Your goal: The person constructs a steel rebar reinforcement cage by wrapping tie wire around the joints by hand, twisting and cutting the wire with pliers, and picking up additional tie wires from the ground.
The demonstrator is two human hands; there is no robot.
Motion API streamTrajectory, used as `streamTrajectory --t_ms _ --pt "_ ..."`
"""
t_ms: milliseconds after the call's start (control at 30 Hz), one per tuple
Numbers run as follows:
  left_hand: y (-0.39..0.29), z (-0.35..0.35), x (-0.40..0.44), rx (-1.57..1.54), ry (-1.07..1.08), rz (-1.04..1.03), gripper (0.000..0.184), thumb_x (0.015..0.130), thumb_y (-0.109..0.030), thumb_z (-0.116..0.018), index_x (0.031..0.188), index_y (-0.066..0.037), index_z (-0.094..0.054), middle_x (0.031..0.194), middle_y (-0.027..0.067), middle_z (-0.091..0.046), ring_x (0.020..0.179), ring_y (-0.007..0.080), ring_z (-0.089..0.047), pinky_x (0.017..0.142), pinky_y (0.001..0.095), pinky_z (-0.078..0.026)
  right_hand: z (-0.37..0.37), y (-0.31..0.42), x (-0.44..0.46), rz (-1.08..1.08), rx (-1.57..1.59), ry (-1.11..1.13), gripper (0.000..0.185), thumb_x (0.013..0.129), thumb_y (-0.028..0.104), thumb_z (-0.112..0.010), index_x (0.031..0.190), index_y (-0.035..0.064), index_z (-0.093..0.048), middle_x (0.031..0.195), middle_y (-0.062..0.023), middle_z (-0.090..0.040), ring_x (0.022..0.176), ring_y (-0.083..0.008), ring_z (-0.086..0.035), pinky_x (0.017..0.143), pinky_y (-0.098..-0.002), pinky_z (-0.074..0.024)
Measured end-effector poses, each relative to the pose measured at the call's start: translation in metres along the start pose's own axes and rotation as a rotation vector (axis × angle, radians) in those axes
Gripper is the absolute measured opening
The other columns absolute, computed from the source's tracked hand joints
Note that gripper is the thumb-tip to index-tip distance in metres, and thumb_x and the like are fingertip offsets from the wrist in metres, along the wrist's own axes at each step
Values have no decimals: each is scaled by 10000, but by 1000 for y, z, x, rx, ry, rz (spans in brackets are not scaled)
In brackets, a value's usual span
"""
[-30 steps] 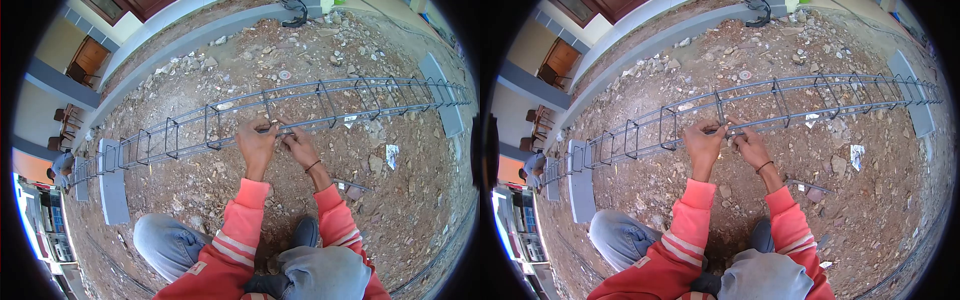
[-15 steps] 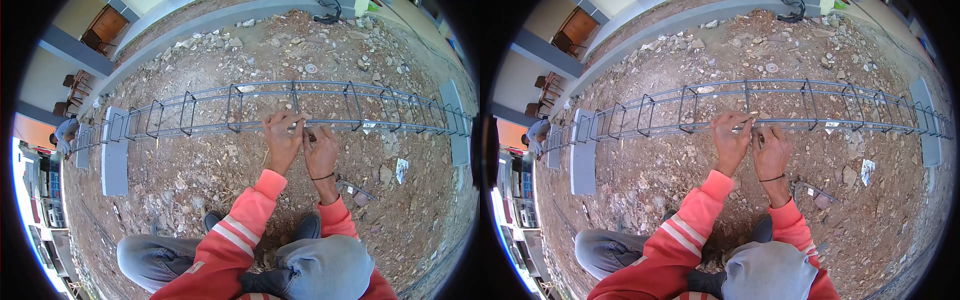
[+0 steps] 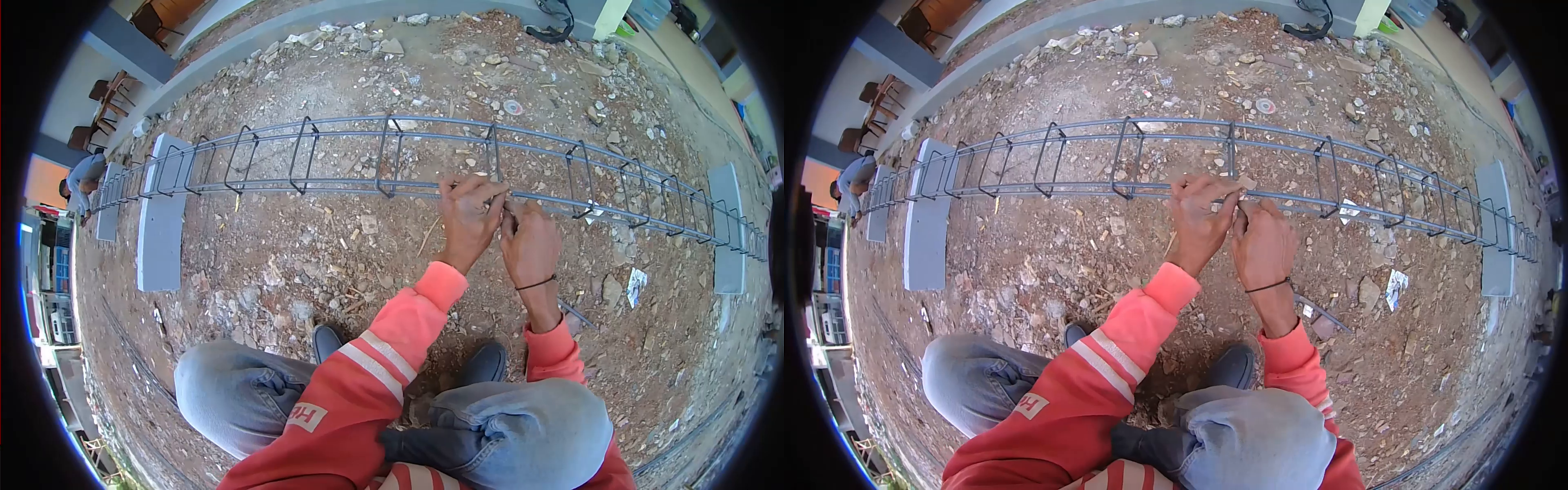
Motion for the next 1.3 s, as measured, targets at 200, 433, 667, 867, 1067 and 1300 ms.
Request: streamTrajectory --t_ms 200,433,667,867,1067,1300 --pt "1 4 -2 -66 -12 -182 212 733 -9 -699 915 -114 -730 857 28 -680 810 224 -608 899 394 -366 24 24 20 89 -311 92 131 797 153 -667 804 24 -692 876 -167 -667 761 -399 -675 661 -480 -543" --pt "1 2 -2 -25 28 -175 234 672 -153 -798 890 -123 -718 865 1 -673 843 191 -616 884 373 -360 30 28 78 296 -479 285 117 711 108 -707 770 8 -698 826 -191 -691 746 -390 -680 657 -448 -545" --pt "7 -6 -3 -40 -7 -125 273 744 -235 -800 975 -125 -706 826 13 -666 830 181 -625 891 381 -362 22 -29 105 27 181 655 226 732 196 -793 825 5 -716 729 -61 -678 618 -141 -591 576 -337 -477" --pt "6 1 -1 -199 29 57 506 804 -203 -755 1275 -104 -598 844 65 -710 843 232 -661 925 395 -367 2 -29 24 -75 248 70 237 784 241 -770 904 45 -710 766 -79 -652 657 -224 -630 586 -364 -496" --pt "-8 21 0 -279 -93 -87 415 833 -50 -589 1248 -34 -587 956 119 -700 1000 284 -632 954 448 -377 23 31 10 73 -324 -120 232 838 307 -705 890 81 -712 814 -123 -638 759 -344 -671 604 -412 -535" --pt "-3 8 -31 -291 -423 251 220 821 14 -501 1024 8 -585 853 135 -634 868 275 -599 802 402 -453 12 26 29 -25 -529 16 356 866 374 -657 753 39 -705 672 -151 -661 598 -341 -665 569 -406 -529"
Point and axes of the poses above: each hand's wrist, its own x-axis towards the middle knuckle, its own z-axis out of the back of the hand, y = z × x, the point moved 4 cm from there along x, towards the middle knuckle
